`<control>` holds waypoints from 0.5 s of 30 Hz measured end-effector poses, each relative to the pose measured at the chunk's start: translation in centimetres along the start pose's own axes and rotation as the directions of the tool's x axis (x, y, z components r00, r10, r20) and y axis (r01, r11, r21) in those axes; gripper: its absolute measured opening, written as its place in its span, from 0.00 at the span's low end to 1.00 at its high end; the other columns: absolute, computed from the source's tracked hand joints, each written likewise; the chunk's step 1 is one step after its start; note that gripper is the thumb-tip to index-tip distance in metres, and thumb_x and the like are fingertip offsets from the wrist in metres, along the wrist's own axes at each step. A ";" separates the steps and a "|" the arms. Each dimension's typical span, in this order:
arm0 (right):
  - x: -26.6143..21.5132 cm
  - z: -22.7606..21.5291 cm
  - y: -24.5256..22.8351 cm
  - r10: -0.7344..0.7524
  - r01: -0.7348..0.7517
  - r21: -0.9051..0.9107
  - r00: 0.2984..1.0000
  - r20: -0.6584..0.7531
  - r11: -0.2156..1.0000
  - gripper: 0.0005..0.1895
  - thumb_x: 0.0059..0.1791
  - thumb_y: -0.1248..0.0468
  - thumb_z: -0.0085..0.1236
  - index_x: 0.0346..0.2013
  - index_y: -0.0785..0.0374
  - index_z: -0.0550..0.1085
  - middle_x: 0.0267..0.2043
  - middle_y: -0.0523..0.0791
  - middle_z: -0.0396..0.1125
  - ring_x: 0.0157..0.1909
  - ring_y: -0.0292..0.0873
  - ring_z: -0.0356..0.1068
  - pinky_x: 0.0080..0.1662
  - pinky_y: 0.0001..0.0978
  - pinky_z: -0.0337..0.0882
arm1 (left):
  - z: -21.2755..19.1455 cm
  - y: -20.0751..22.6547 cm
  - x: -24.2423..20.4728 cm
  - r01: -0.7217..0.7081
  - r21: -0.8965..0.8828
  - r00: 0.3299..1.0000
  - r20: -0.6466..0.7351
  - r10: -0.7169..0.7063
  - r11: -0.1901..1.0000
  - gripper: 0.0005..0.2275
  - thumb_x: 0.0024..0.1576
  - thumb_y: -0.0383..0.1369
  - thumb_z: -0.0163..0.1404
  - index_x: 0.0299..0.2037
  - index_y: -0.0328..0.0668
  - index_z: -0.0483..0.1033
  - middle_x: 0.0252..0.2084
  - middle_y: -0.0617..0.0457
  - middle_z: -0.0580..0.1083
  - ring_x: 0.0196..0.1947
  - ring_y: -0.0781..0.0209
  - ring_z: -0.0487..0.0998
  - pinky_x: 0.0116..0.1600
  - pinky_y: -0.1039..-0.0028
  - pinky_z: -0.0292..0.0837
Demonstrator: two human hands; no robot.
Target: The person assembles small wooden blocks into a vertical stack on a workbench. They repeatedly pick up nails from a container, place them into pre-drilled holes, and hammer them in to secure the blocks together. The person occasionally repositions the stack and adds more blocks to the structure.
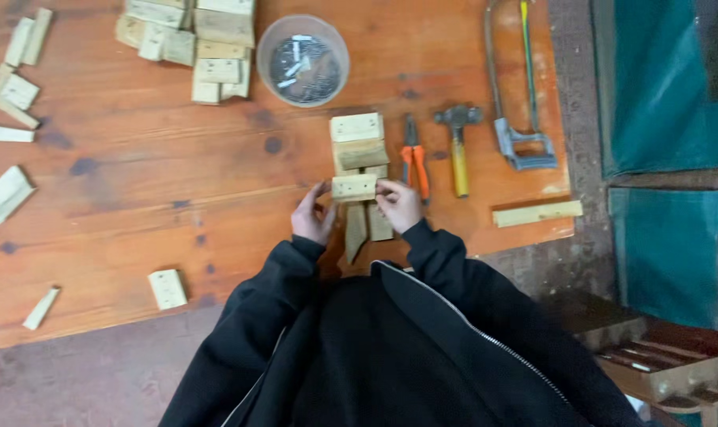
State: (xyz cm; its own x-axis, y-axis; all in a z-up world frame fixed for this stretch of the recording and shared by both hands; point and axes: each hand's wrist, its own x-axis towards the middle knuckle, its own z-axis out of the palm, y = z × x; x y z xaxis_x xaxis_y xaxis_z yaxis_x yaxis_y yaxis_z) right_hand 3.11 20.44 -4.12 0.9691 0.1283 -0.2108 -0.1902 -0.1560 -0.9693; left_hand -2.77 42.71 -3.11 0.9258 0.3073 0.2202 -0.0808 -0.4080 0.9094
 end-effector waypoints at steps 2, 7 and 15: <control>-0.1 -1.3 -0.9 0.055 -0.055 0.011 0.998 -0.017 0.998 0.16 0.48 0.77 0.59 0.51 0.75 0.76 0.40 0.59 0.71 0.26 0.48 0.75 0.23 0.32 0.78 | 1.2 0.0 -0.5 0.045 0.018 0.998 0.042 -0.045 0.999 0.24 0.54 0.28 0.61 0.63 0.45 0.73 0.50 0.51 0.81 0.27 0.51 0.81 0.31 0.65 0.76; 1.2 -2.0 -0.1 0.154 -0.152 0.063 0.988 -0.019 0.986 0.14 0.48 0.75 0.60 0.48 0.72 0.78 0.38 0.59 0.73 0.23 0.45 0.75 0.20 0.30 0.78 | 2.7 0.0 -0.9 0.125 0.099 0.987 0.090 -0.134 0.987 0.23 0.55 0.29 0.60 0.63 0.46 0.73 0.50 0.50 0.81 0.28 0.47 0.81 0.32 0.61 0.75; 2.8 -2.1 -1.4 0.181 -0.181 -0.013 0.983 0.030 0.983 0.11 0.49 0.72 0.60 0.46 0.70 0.79 0.39 0.60 0.73 0.22 0.43 0.74 0.20 0.26 0.76 | 3.7 -2.3 1.0 -0.012 0.305 0.998 0.069 -0.010 0.952 0.24 0.51 0.34 0.64 0.59 0.53 0.77 0.46 0.56 0.81 0.38 0.50 0.82 0.41 0.61 0.79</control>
State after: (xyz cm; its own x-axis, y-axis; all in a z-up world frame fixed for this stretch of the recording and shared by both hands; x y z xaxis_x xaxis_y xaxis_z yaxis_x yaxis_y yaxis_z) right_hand 6.41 18.99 -3.06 0.9134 0.1276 -0.3866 -0.3602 -0.1890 -0.9135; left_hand -0.34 40.78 -6.30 0.9497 0.2516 0.1866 0.0250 -0.6547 0.7555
